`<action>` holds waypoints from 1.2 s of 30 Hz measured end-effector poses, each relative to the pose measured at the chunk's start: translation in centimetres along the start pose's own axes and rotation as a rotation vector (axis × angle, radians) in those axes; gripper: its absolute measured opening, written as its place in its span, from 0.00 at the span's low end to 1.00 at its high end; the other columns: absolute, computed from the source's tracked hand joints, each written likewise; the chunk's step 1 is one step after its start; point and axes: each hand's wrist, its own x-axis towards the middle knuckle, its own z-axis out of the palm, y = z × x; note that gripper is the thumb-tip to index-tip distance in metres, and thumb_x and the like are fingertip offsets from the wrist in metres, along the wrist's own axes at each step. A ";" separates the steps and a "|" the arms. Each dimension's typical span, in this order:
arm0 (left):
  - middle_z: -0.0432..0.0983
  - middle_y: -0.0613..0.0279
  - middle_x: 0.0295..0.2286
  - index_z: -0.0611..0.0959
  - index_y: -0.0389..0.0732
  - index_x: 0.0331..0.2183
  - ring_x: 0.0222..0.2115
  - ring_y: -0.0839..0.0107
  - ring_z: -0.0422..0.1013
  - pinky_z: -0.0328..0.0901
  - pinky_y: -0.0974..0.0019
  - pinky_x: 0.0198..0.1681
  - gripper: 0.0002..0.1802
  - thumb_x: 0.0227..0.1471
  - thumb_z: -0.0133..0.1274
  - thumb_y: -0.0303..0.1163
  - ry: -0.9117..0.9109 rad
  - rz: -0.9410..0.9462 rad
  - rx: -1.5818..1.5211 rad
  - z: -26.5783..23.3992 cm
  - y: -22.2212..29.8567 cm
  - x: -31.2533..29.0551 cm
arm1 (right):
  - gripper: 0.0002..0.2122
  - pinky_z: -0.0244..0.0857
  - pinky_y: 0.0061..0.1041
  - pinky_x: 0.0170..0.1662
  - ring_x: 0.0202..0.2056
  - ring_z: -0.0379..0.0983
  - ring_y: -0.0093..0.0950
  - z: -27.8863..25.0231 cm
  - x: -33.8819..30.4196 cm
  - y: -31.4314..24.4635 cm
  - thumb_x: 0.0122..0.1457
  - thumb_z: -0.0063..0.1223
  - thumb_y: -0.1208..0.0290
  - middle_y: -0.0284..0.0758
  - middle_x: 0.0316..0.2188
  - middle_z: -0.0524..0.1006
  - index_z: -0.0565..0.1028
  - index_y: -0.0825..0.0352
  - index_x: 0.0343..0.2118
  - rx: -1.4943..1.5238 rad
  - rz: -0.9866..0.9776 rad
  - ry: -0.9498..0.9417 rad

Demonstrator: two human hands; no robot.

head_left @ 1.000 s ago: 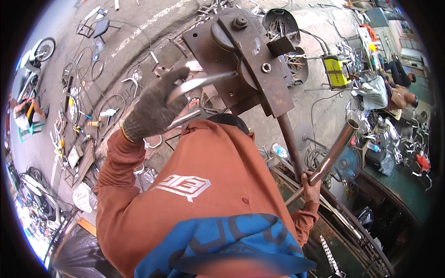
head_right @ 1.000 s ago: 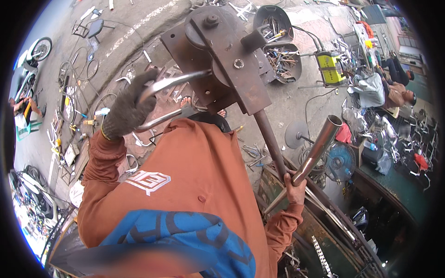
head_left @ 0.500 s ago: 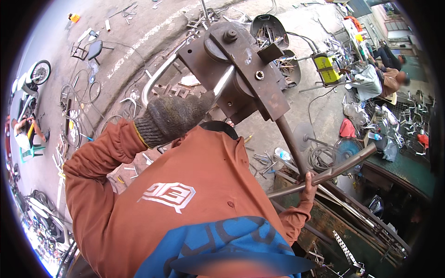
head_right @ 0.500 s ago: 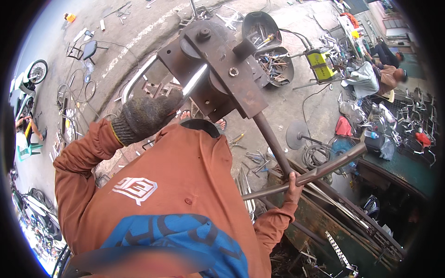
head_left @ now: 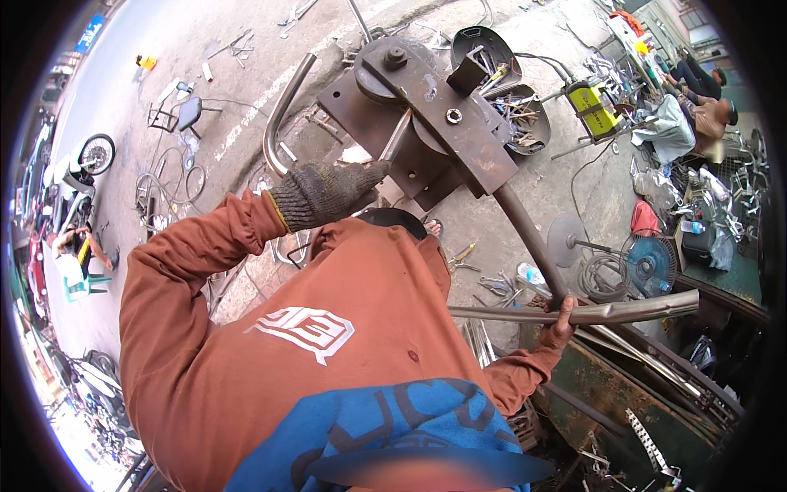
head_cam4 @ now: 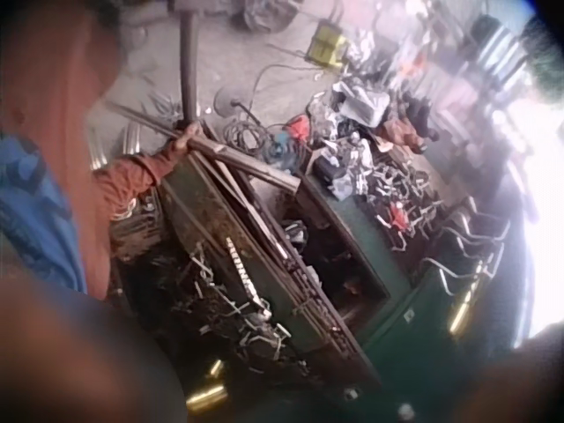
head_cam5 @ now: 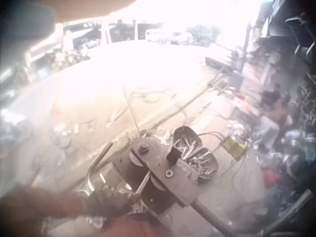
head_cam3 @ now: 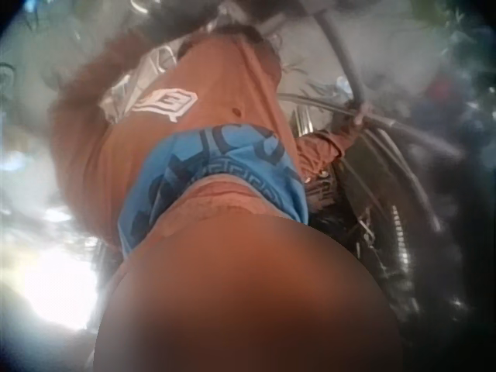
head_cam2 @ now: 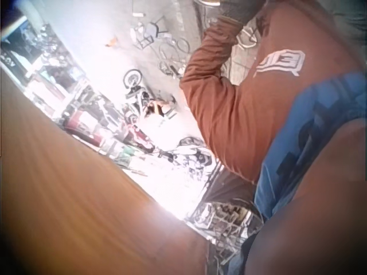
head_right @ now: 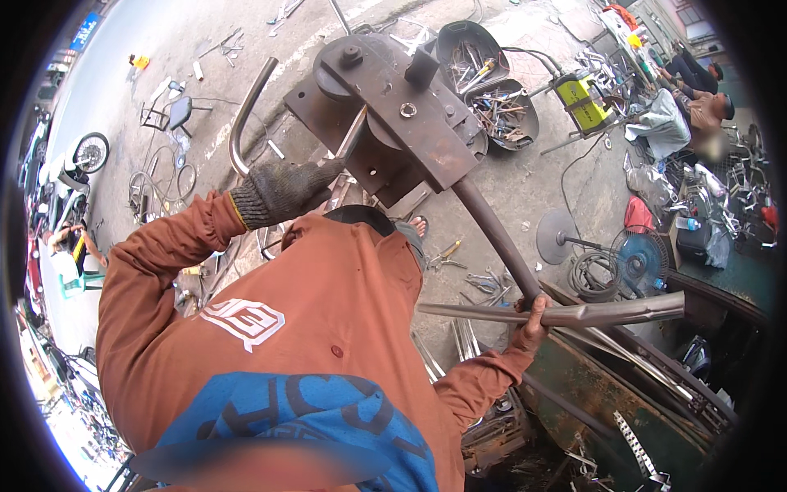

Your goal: The person uses a manual pipe bender to bend metal rods into U-shaped pieces. They repeatedly insert rods, apply force to the lever, and remove the bent pieces, stacking them on the floor.

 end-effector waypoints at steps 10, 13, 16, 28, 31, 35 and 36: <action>0.71 0.59 0.25 0.77 0.48 0.44 0.22 0.59 0.72 0.66 0.58 0.22 0.20 0.47 0.60 0.36 0.400 0.261 -0.039 0.9 -7.4 2.8 | 0.17 0.61 0.22 0.27 0.22 0.67 0.21 1.4 -0.6 -1.7 0.62 0.50 0.59 0.33 0.22 0.73 0.74 0.72 0.39 -0.344 -0.101 0.135; 0.70 0.61 0.27 0.79 0.49 0.40 0.22 0.60 0.72 0.66 0.59 0.21 0.17 0.46 0.61 0.39 0.623 0.273 -0.085 2.5 -6.4 3.6 | 0.17 0.61 0.22 0.26 0.21 0.67 0.21 2.2 -1.0 -2.1 0.62 0.50 0.59 0.32 0.21 0.72 0.74 0.72 0.40 -0.403 -0.113 0.192; 0.72 0.62 0.31 0.79 0.47 0.40 0.24 0.60 0.73 0.68 0.60 0.24 0.18 0.44 0.63 0.35 0.556 0.102 -0.070 4.0 -4.8 3.7 | 0.16 0.63 0.23 0.25 0.19 0.66 0.21 2.6 -1.2 -2.1 0.62 0.51 0.57 0.32 0.21 0.72 0.74 0.68 0.37 -0.369 -0.093 0.213; 0.75 0.50 0.33 0.76 0.33 0.43 0.34 0.59 0.73 0.68 0.59 0.41 0.25 0.55 0.50 0.47 0.839 -0.684 -0.467 1.6 -18.6 9.1 | 0.18 0.63 0.24 0.25 0.20 0.66 0.22 3.2 -1.3 -0.2 0.58 0.55 0.52 0.32 0.21 0.70 0.71 0.65 0.36 0.011 0.033 0.320; 0.76 0.57 0.28 0.78 0.34 0.43 0.30 0.67 0.72 0.68 0.64 0.38 0.25 0.56 0.50 0.47 0.322 -0.474 -0.859 1.1 -21.1 10.8 | 0.18 0.63 0.23 0.26 0.21 0.66 0.22 3.7 -1.3 -0.3 0.58 0.55 0.53 0.32 0.21 0.70 0.71 0.66 0.36 0.021 0.046 0.384; 0.73 0.64 0.25 0.78 0.35 0.38 0.23 0.77 0.69 0.67 0.75 0.27 0.16 0.57 0.50 0.39 0.347 -0.568 -1.384 0.5 -20.1 12.0 | 0.16 0.62 0.22 0.27 0.21 0.65 0.22 3.9 -1.3 -0.1 0.61 0.51 0.56 0.32 0.21 0.70 0.72 0.67 0.34 -0.096 -0.053 0.375; 0.71 0.66 0.23 0.77 0.37 0.36 0.20 0.80 0.66 0.63 0.79 0.21 0.14 0.56 0.52 0.39 0.429 -0.548 -1.525 0.3 -19.7 12.0 | 0.16 0.61 0.22 0.27 0.21 0.65 0.22 3.8 -1.3 0.0 0.62 0.49 0.56 0.32 0.21 0.70 0.72 0.68 0.34 -0.111 -0.066 0.363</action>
